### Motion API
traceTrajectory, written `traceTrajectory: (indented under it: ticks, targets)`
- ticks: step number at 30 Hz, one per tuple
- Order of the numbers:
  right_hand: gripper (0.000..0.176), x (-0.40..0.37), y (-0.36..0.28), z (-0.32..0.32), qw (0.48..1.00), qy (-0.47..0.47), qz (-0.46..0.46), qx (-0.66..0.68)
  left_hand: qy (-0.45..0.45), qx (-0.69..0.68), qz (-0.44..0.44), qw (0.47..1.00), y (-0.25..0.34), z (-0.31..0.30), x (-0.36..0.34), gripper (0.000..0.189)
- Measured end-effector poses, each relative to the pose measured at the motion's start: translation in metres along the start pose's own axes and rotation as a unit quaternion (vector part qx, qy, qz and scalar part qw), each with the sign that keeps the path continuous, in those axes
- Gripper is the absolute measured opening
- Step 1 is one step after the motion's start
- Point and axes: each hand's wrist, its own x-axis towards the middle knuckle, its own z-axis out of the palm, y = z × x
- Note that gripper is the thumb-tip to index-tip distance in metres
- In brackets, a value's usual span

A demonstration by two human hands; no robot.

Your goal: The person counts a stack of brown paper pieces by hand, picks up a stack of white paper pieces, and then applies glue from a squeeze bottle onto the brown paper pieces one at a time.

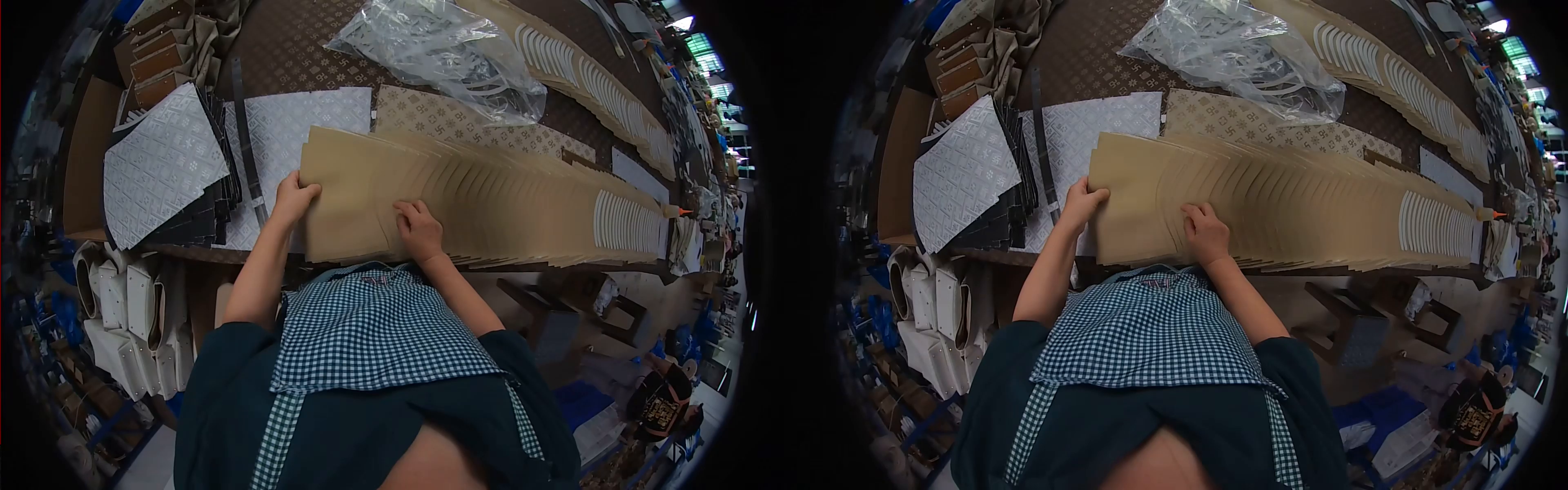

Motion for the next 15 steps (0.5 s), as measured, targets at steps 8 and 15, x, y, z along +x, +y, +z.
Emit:
traceTrajectory:
  ticks: [8,15]
  targets:
    - [0.021,0.000,0.003,0.002,1.000,-0.003,0.002,-0.007,-0.006,0.013,0.023,1.000,0.010,-0.009,-0.011,0.041]
    - [0.022,-0.001,0.003,0.001,1.000,-0.009,0.001,-0.007,-0.057,-0.001,0.016,0.998,0.007,-0.021,0.002,0.044]
